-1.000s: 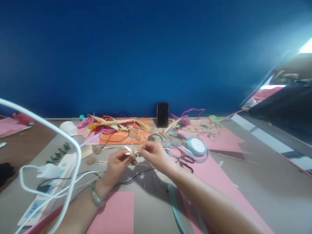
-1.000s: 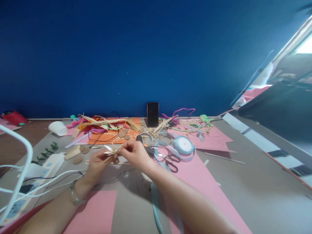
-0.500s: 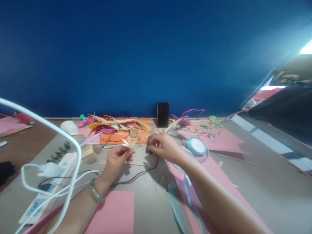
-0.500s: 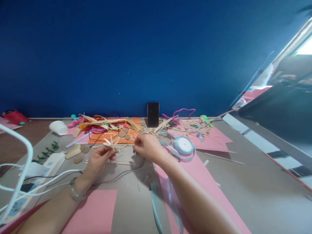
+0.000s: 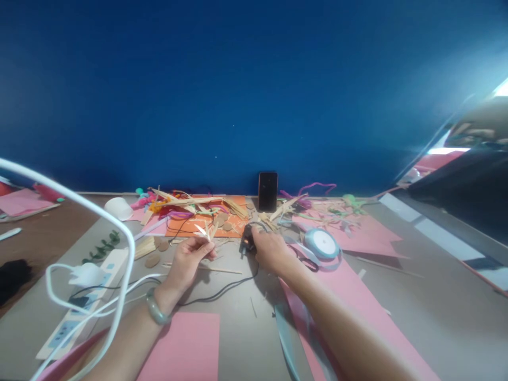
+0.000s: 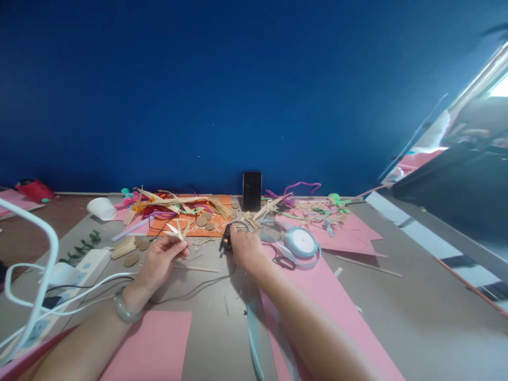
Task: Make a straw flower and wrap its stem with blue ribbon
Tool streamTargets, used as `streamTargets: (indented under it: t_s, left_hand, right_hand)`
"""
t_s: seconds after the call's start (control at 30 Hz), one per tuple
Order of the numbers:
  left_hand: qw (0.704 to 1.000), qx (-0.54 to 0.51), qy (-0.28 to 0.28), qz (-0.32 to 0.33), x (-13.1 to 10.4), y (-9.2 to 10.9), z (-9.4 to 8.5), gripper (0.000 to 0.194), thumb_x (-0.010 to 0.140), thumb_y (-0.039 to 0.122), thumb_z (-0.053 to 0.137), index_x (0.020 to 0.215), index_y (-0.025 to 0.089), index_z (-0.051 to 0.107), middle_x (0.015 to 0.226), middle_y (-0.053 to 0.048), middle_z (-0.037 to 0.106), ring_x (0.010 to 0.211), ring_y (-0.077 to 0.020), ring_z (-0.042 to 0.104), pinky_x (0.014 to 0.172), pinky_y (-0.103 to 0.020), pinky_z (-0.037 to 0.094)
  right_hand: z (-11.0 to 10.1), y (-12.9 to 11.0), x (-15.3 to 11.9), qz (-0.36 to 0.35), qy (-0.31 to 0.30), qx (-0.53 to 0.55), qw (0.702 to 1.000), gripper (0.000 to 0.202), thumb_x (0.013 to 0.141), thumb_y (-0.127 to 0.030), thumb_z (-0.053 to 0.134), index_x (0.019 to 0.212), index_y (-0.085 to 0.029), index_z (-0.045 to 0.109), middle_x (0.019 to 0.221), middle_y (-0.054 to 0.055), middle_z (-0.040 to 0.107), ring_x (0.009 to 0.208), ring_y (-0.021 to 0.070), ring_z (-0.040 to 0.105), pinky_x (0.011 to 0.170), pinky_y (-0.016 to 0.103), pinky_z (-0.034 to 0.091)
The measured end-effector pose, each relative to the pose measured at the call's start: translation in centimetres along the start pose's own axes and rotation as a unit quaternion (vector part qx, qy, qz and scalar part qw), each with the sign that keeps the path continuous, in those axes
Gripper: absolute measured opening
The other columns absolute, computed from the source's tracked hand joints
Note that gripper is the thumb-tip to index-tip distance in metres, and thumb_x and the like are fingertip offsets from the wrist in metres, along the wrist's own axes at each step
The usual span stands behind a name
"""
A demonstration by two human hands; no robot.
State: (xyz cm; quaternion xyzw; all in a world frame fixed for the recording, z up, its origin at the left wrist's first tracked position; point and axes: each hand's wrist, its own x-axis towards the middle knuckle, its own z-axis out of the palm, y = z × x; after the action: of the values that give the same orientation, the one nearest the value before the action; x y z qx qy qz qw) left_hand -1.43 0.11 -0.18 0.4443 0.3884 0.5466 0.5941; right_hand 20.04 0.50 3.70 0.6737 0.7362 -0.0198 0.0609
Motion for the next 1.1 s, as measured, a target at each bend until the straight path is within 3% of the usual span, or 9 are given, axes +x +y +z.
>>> streamTargets:
  t_s: [0.13, 0.27, 0.43, 0.53, 0.63, 0.77, 0.93, 1.1]
  left_hand:
    - [1.000, 0.006, 0.009, 0.012, 0.0, 0.1, 0.0, 0.021, 0.067, 0.028, 0.078, 0.073, 0.013, 0.064, 0.061, -0.002, 0.069, 0.054, -0.0110, 0.061, 0.059, -0.023, 0.052]
    - [0.999, -0.015, 0.018, 0.022, 0.0, -0.2, 0.1, 0.022, 0.067, 0.029, 0.078, 0.074, 0.012, 0.065, 0.065, -0.004, 0.071, 0.059, -0.0127, 0.064, 0.060, -0.024, 0.052]
    - [0.998, -0.042, 0.027, 0.030, 0.1, -0.5, 0.2, 0.021, 0.066, 0.027, 0.079, 0.074, 0.012, 0.066, 0.066, -0.004, 0.071, 0.058, -0.0127, 0.064, 0.059, -0.025, 0.053]
    - [0.998, -0.036, 0.025, 0.042, 0.0, -0.5, 0.2, 0.020, 0.067, 0.028, 0.078, 0.072, 0.013, 0.066, 0.064, -0.003, 0.070, 0.057, -0.0118, 0.063, 0.059, -0.024, 0.052]
    - [0.998, -0.032, 0.019, 0.050, 0.0, -0.4, 0.2, 0.019, 0.068, 0.028, 0.077, 0.070, 0.013, 0.066, 0.063, -0.003, 0.069, 0.056, -0.0110, 0.061, 0.058, -0.023, 0.051]
    - [0.998, -0.032, 0.023, 0.040, 0.1, -0.4, 0.2, 0.018, 0.069, 0.028, 0.076, 0.070, 0.013, 0.066, 0.061, -0.002, 0.068, 0.055, -0.0107, 0.060, 0.058, -0.023, 0.050]
    - [0.998, -0.054, 0.035, 0.019, 0.1, 0.0, 0.4, 0.018, 0.068, 0.029, 0.076, 0.071, 0.013, 0.066, 0.061, -0.003, 0.068, 0.055, -0.0107, 0.060, 0.056, -0.022, 0.048]
    - [0.998, -0.058, 0.034, 0.013, 0.1, 0.2, 0.5, 0.019, 0.067, 0.028, 0.077, 0.070, 0.014, 0.064, 0.061, -0.002, 0.068, 0.054, -0.0107, 0.060, 0.054, -0.021, 0.047]
  right_hand:
    - [-1.1, 0.1, -0.5, 0.015, 0.039, 0.038, 0.998, 0.033, 0.075, -0.007, 0.049, 0.107, -0.012, 0.048, 0.098, 0.015, 0.065, 0.086, 0.0250, 0.063, 0.065, 0.030, 0.036]
    - [-3.7, 0.8, -2.0, -0.001, 0.102, 0.132, 0.986, 0.024, 0.077, -0.014, 0.049, 0.101, -0.013, 0.051, 0.080, 0.009, 0.063, 0.071, 0.0206, 0.059, 0.059, 0.028, 0.033]
    - [-7.3, 1.9, -4.6, -0.126, 0.092, 0.299, 0.941, 0.017, 0.084, -0.026, 0.046, 0.092, -0.016, 0.057, 0.066, 0.001, 0.057, 0.057, 0.0141, 0.049, 0.052, 0.024, 0.031]
    - [-8.5, 2.0, -5.8, -0.155, 0.052, 0.357, 0.920, 0.020, 0.085, -0.034, 0.049, 0.087, -0.017, 0.060, 0.064, 0.000, 0.056, 0.056, 0.0124, 0.048, 0.050, 0.023, 0.033]
    - [-8.6, 1.9, -6.1, -0.158, 0.011, 0.394, 0.906, 0.023, 0.086, -0.037, 0.050, 0.082, -0.016, 0.060, 0.063, 0.000, 0.056, 0.055, 0.0113, 0.048, 0.049, 0.022, 0.034]
    - [-7.7, 2.1, -5.3, -0.167, 0.020, 0.411, 0.896, 0.025, 0.083, -0.038, 0.054, 0.087, -0.015, 0.062, 0.061, -0.001, 0.052, 0.054, 0.0106, 0.044, 0.048, 0.022, 0.032]
    - [-6.3, 2.2, -3.8, -0.122, 0.079, 0.346, 0.927, 0.021, 0.080, -0.032, 0.053, 0.084, -0.014, 0.063, 0.063, 0.001, 0.055, 0.056, 0.0129, 0.047, 0.049, 0.023, 0.031]
    - [-5.9, 2.1, -3.0, -0.093, 0.087, 0.314, 0.941, 0.021, 0.078, -0.030, 0.051, 0.082, -0.014, 0.064, 0.058, 0.000, 0.054, 0.052, 0.0128, 0.046, 0.048, 0.023, 0.028]
